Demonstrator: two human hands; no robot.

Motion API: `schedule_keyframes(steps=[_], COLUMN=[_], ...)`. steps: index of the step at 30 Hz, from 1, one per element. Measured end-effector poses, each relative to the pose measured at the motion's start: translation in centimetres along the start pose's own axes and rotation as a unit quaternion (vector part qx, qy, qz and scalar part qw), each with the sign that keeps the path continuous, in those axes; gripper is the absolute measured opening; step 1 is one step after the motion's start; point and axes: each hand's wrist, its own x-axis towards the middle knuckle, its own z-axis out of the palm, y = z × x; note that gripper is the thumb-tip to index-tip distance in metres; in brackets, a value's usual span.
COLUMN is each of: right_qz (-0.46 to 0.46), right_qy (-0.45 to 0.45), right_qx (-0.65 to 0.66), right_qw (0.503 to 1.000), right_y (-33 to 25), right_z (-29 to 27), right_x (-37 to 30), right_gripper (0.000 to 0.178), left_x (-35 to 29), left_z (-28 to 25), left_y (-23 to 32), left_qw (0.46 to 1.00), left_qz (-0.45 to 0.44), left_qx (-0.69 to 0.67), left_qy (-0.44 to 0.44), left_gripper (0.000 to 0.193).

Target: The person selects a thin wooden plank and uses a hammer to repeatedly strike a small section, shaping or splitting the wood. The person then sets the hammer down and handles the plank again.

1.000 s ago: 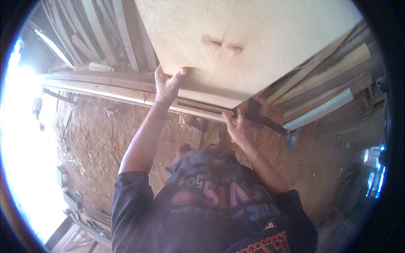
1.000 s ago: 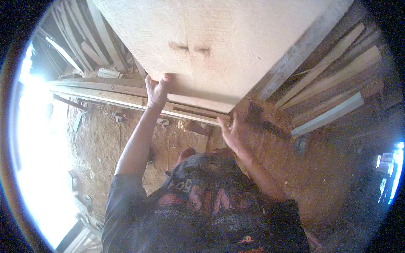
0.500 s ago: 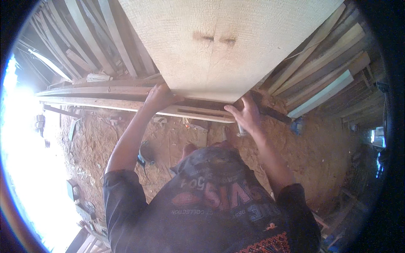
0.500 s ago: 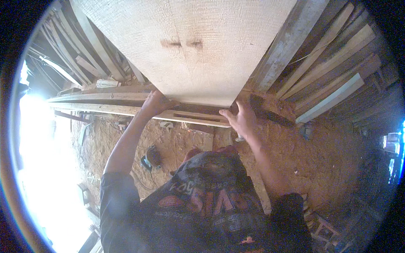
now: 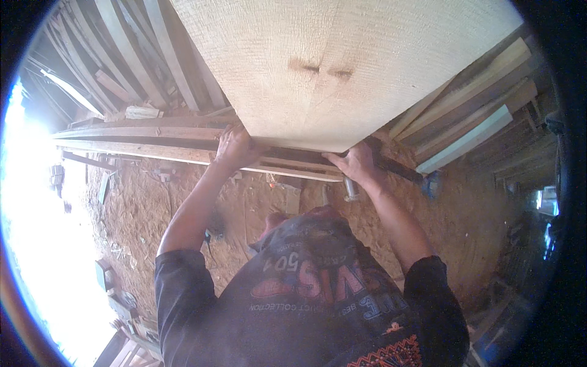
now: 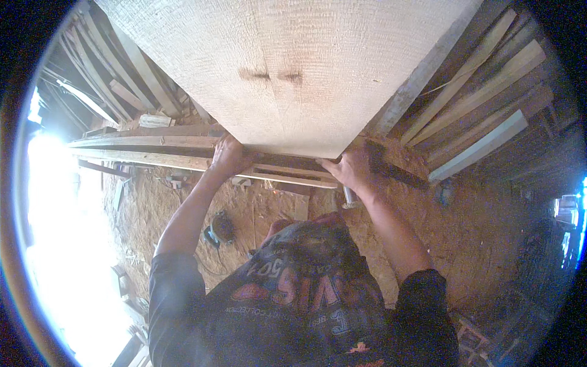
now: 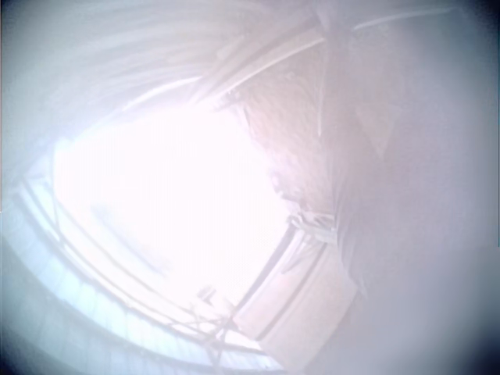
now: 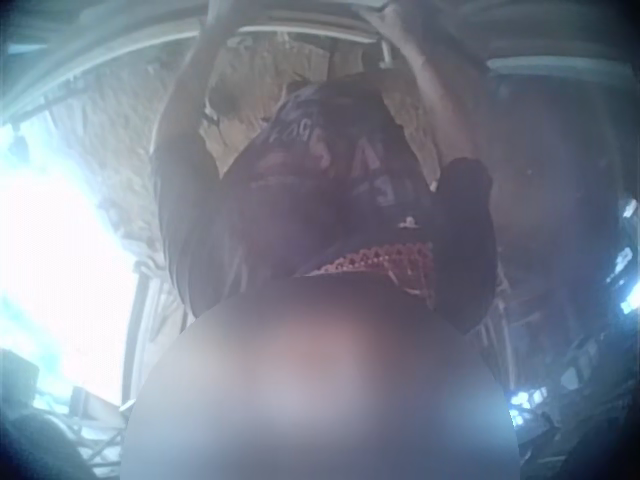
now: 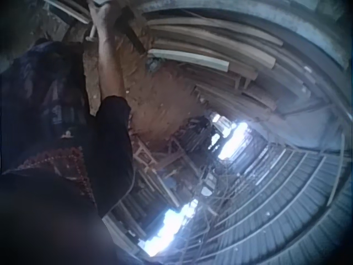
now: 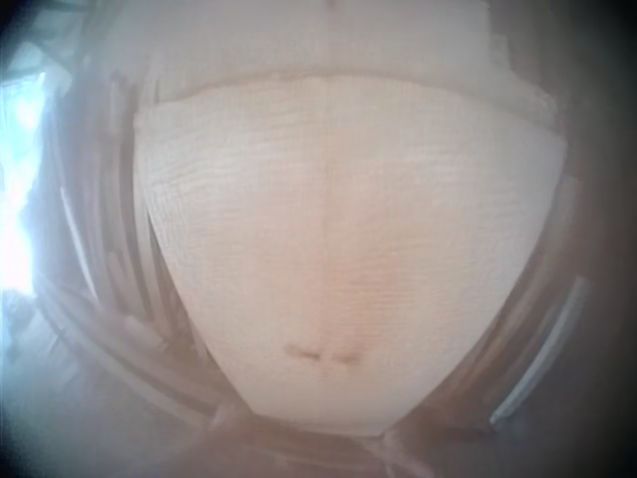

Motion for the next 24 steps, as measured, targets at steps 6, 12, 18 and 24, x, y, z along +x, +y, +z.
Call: schedule_keyframes(steps=[6,12,18,24], right_qz=[0.044,-0.01,0.045,0.065], right_qy=[-0.043,0.013,-0.06,-0.048], right_qx=[0.017,-0.003,0.019,0.13], right_qw=[0.998,1.0,0.997,0.988], right_y=[0.7,1.0,1.5,2.5], right_z=[0.8,0.8,0.6,0.7], right_x=[-0.4,-0.3,-0.3,-0.9], right_gripper=[0.044,0.048,0.048,0.052], left_x=[0.2,-0.4,-0.1,0.1], left_z=[0.3,1.1,1.7,1.3], left_y=[-0.5,-0.3,-0.3,0.5], left_qw=[1.0,0.999,0.994,0.995], left_qz=[0.006,-0.011,-0.104,-0.083], left_qx=[-0.02,-0.025,-0.027,-0.039], left_qy=[0.002,0.019,-0.022,0.025], left_gripper=[0.055,0.056,0.064,0.067])
